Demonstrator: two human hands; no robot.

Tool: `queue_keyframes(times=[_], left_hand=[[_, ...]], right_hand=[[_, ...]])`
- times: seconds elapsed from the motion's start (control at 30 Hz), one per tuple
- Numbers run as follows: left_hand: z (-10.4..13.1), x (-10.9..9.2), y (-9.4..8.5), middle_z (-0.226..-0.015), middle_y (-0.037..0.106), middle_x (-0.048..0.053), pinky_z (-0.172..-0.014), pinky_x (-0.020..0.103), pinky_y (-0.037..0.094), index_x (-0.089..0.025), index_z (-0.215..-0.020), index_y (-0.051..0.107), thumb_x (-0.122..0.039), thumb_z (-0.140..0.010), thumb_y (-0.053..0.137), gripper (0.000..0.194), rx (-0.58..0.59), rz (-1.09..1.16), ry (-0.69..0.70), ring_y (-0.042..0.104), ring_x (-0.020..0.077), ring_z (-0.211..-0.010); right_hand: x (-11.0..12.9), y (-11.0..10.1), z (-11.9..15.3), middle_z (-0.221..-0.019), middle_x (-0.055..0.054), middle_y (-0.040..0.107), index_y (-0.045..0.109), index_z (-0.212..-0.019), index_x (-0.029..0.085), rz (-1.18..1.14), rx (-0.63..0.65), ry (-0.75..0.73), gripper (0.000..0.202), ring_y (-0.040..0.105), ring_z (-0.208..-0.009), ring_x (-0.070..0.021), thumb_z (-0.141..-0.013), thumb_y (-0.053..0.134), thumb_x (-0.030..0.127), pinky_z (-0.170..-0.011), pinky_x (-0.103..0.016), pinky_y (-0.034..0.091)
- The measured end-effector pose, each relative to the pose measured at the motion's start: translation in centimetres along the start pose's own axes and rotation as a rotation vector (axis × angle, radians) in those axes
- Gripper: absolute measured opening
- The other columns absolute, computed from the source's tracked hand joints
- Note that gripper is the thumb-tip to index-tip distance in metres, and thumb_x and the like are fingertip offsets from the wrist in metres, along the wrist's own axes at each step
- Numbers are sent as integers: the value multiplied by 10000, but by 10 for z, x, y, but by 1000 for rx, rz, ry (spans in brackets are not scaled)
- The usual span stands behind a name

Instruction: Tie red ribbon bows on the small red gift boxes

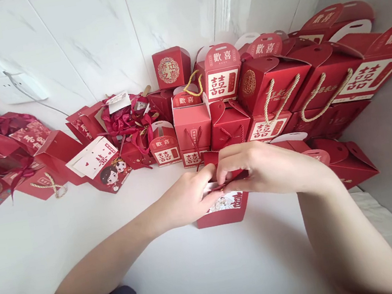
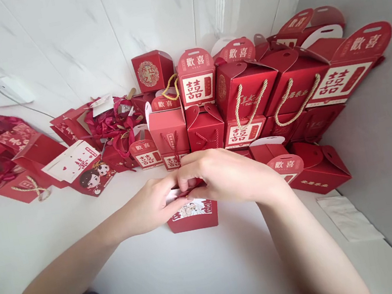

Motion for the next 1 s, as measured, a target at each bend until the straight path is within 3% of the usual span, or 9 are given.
queue_keyframes(times=[0.37,0.63,0.83,1.0], left_hand=[[0,1,-1,-870,666,14,-630,271,480,-203,-932,510,-247,-896,540,64,-1,-54,-26,668,182,-763],[-6,7,-8,-987,691,17,-781,306,525,-206,-1015,554,-287,-856,632,195,-26,-12,-15,682,216,-929],[-5,6,-6,-1047,695,34,-773,291,542,-213,-1063,575,-295,-834,661,258,9,48,-4,692,216,-950],[-4,6,-7,-946,701,39,-710,304,516,-199,-991,598,-336,-842,644,207,-1,-96,-4,674,216,-851]], right_hand=[[6,2,1,-923,-23,651,727,-899,204,153,1,-12,109,600,-770,-127,-889,648,130,-668,-244,429],[9,8,-4,-913,-55,657,748,-858,196,327,-116,-110,156,569,-832,-182,-926,610,173,-720,-312,435],[5,2,0,-1011,-49,684,745,-937,200,74,-88,-130,141,620,-897,-173,-900,633,122,-749,-289,495],[2,-11,7,-956,-56,731,728,-934,176,-267,-67,-195,100,683,-863,-152,-912,631,166,-776,-262,546]])
Point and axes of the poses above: each hand's wrist, its own z-axis away from the middle knuckle, its own y-axis out of the palm, x = y × z, the point moved 1 cm from there along -z, towards the middle knuckle
